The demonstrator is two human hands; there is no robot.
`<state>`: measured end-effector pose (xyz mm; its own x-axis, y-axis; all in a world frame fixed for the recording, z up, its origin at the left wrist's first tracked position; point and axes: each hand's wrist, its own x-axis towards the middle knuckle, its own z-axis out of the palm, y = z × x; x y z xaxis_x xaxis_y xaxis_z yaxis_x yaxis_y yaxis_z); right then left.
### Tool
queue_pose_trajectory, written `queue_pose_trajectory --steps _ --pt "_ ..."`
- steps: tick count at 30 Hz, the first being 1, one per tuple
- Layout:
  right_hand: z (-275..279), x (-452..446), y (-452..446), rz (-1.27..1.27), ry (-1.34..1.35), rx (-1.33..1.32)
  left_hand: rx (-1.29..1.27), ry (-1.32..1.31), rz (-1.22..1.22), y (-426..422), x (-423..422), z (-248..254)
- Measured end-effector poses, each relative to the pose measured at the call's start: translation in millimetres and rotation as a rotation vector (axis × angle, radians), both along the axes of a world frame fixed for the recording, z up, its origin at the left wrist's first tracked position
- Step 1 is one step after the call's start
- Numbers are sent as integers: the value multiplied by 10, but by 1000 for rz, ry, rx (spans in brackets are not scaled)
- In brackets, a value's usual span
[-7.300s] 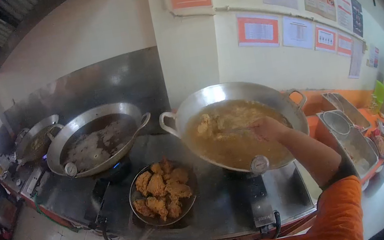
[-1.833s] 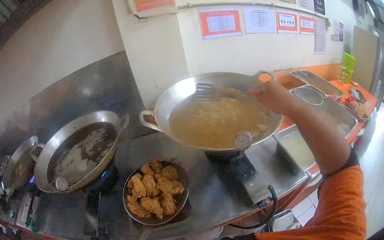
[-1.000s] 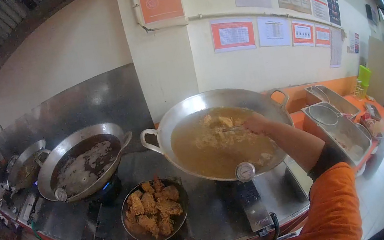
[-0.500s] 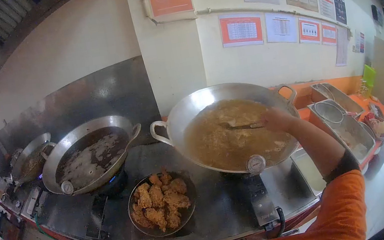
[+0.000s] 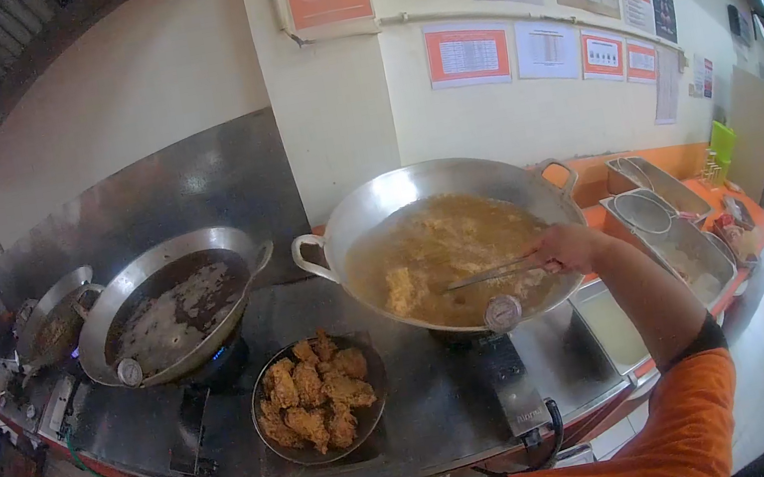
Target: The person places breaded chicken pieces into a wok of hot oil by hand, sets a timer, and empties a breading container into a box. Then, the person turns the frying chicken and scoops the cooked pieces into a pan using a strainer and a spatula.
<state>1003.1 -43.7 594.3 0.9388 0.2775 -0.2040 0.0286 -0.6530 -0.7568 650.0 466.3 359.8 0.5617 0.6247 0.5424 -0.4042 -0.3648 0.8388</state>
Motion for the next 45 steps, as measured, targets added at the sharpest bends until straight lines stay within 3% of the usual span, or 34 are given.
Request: queue_pose_trajectory --steps 4,8,13,17,20,22,24,26,29,31,32,33,35,37,39,41,43,45 --pt "-18 -103 38 29 -127 21 -35 22 -19 -29 -1 54" --pt "-194 -20 -56 254 -449 -195 31 -73 -117 -20 11 63" --pt "-246 -39 3 482 -870 -503 54 1 -47 -49 -27 71" --pt "-252 69 228 485 -787 -602 34 5 -27 77 -51 -139" --pt "-45 -86 546 448 -691 -564 6 12 -12 -53 -38 20" --pt "-250 188 505 580 -921 -716 48 -33 -21 -73 -28 -12" --pt "-354 257 331 542 -1056 -616 20 -13 -34 -58 -55 -43" --pt "-371 269 328 394 -934 -362 -84 75 -55 -55 -107 -81" --pt "-348 205 353 -3 -338 202 171 80 -4 24 -81 -100" --pt "-364 149 341 -282 82 553 100 43 -13 -90 -65 8" --pt "-396 180 310 -157 -78 350 68 22 -18 -135 -58 61" --pt "-438 257 261 -32 -236 147 -33 181 58 -71 -84 -18" --pt "-326 219 310 242 -597 -496 -73 37 16 -159 -59 24" --pt "-188 126 395 530 -960 -1399 -60 -32 -21 -199 -44 70" --pt "-305 185 268 315 -1113 -908 5 -23 -50 -200 -47 113" --pt "-250 132 250 174 -1080 -659 84 -54 -58 -158 -32 79" --pt "-107 42 231 107 -903 -653 162 -114 -82 -80 -17 7" --pt "-117 150 166 321 -877 -1121 243 -199 -127 4 12 -76"
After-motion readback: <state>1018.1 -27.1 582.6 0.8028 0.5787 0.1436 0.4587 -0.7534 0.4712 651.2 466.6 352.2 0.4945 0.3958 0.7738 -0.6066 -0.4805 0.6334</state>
